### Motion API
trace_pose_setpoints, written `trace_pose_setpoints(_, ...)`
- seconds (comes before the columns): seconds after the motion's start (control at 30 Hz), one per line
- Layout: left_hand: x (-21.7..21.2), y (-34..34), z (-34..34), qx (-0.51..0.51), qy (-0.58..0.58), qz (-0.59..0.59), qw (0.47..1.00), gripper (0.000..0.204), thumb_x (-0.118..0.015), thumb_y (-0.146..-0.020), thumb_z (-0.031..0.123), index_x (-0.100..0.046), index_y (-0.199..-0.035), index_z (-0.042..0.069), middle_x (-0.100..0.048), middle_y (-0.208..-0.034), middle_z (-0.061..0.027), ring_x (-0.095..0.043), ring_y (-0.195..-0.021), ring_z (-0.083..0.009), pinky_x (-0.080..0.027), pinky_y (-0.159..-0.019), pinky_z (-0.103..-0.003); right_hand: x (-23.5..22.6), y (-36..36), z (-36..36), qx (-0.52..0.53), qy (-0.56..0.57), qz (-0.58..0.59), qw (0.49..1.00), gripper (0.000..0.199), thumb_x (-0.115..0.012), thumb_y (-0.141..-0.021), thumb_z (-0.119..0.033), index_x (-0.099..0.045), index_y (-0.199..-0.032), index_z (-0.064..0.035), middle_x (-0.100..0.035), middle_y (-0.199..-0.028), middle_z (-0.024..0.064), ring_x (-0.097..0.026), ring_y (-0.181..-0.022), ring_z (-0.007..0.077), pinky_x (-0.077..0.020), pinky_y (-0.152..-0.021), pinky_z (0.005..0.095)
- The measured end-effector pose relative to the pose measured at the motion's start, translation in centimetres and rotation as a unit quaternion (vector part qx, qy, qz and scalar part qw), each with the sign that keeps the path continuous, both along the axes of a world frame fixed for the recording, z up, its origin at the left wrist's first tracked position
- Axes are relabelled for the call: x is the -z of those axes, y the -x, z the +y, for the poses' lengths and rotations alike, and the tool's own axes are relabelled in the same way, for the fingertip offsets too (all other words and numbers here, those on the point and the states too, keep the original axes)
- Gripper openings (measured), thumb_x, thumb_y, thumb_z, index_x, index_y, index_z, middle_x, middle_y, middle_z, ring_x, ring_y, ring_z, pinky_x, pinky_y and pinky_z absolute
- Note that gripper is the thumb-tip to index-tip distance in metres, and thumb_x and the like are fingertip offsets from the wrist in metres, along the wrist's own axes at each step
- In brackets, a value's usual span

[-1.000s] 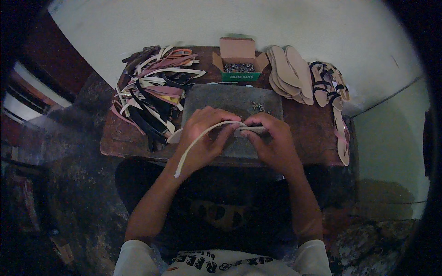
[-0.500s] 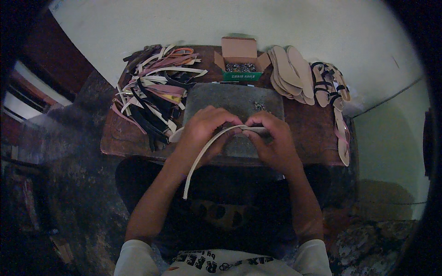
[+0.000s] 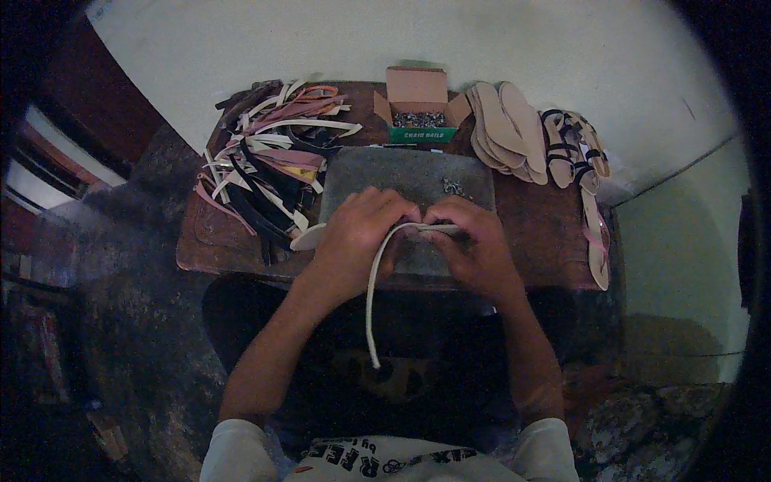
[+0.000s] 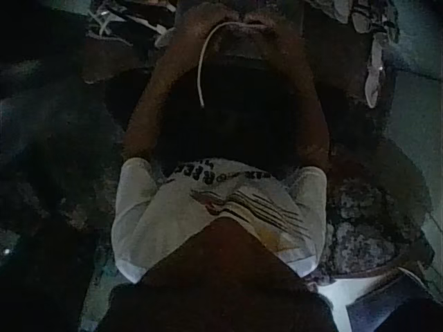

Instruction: The person assembles a sandal by attaching a white strap to a beige sole using a metal pin. They position the strap, insert the pin through the sole and strap, and then secure it by hand.

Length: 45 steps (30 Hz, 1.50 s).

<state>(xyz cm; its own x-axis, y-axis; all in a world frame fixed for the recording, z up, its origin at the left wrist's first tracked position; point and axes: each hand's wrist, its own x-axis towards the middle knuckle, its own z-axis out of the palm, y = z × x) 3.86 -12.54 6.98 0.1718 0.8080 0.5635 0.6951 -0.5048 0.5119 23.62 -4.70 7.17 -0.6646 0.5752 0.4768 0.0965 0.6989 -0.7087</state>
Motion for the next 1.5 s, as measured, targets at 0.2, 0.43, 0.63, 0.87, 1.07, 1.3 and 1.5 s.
trace_pose_setpoints(0.2, 0.2, 0.0, -0.2, -0.031, -0.031, 0.001, 0.999, 0.033, -0.067, -0.07, -0.007, -0.061, -0.101, 0.005, -0.064, -0.093, -0.0123, -0.059, -0.087, -0.0365, -0.046, -0.075, -0.043, 0.3, -0.1, 0.4, 0.014, -0.027, 0.03, 0.999, 0.027, -0.081, -0.077, -0.005, -0.066, -0.1, -0.005, -0.069, -0.093, 0.0131, -0.068, -0.085, 0.0304, -0.0536, -0.075, 0.0387)
trace_pose_setpoints(0.43, 0.9, -0.2, -0.1, -0.016, 0.002, -0.096, 0.995, 0.03, -0.071, -0.074, -0.003, -0.063, -0.102, 0.004, -0.066, -0.093, -0.0111, -0.066, -0.088, -0.0345, -0.052, -0.075, -0.043, 0.5, -0.3, 0.3, 0.033, -0.048, 0.013, 0.998, 0.03, -0.08, -0.077, -0.003, -0.064, -0.102, -0.005, -0.067, -0.094, 0.0135, -0.067, -0.088, 0.033, -0.0541, -0.077, 0.0399)
trace_pose_setpoints(0.63, 0.3, -0.2, -0.1, 0.002, 0.0, -0.107, 0.994, 0.023, -0.072, -0.081, -0.004, -0.065, -0.103, 0.0, -0.069, -0.096, -0.0145, -0.07, -0.089, -0.0325, -0.056, -0.077, -0.038, 0.8, -0.5, 0.5, 0.029, -0.043, 0.004, 0.999, 0.028, -0.076, -0.076, 0.003, -0.064, -0.101, -0.0034, -0.067, -0.096, 0.0148, -0.068, -0.09, 0.0334, -0.0545, -0.08, 0.0406)
trace_pose_setpoints(0.87, 0.4, -0.2, 0.0, 0.001, 0.01, -0.09, 0.996, 0.02, -0.07, -0.082, -0.004, -0.064, -0.101, 0.0, -0.065, -0.096, -0.0145, -0.067, -0.089, -0.0329, -0.054, -0.076, -0.039, 0.3, -0.1, 0.2, 0.022, -0.01, -0.004, 1.0, 0.022, -0.076, -0.078, -0.001, -0.067, -0.099, -0.002, -0.068, -0.098, 0.0144, -0.068, -0.091, 0.0322, -0.0538, -0.082, 0.039)
trace_pose_setpoints(1.07, 0.0, -0.2, -0.3, -0.006, 0.034, -0.071, 0.997, 0.024, -0.071, -0.08, -0.002, -0.061, -0.101, 0.001, -0.063, -0.096, -0.0138, -0.066, -0.09, -0.0341, -0.052, -0.075, -0.04, 0.6, 0.1, 0.1, 0.01, 0.004, 0.004, 1.0, 0.02, -0.076, -0.082, -0.004, -0.066, -0.099, -0.0012, -0.069, -0.095, 0.014, -0.069, -0.09, 0.0308, -0.0531, -0.081, 0.0384)
trace_pose_setpoints(1.3, 0.0, -0.9, -0.5, -0.033, 0.008, -0.03, 0.999, 0.025, -0.072, -0.078, -0.001, -0.061, -0.101, 0.002, -0.065, -0.095, -0.014, -0.065, -0.089, -0.0372, -0.052, -0.076, -0.042, 0.6, -0.3, 0.3, -0.006, 0.023, 0.005, 1.0, 0.021, -0.076, -0.084, -0.007, -0.066, -0.102, -0.001, -0.07, -0.097, 0.0142, -0.069, -0.089, 0.0281, -0.0526, -0.08, 0.0367)
trace_pose_setpoints(1.5, -1.1, -0.9, -0.8, -0.034, -0.004, -0.124, 0.992, 0.017, -0.071, -0.084, 0.001, -0.066, -0.099, 0.002, -0.068, -0.087, -0.0118, -0.068, -0.078, -0.0266, -0.051, -0.068, -0.036, -1.3, -0.4, -0.7, 0.035, 0.196, 0.002, 0.98, 0.022, -0.078, -0.086, -0.015, -0.068, -0.103, -0.0038, -0.071, -0.097, 0.0075, -0.065, -0.088, 0.0149, -0.0524, -0.078, 0.0322)
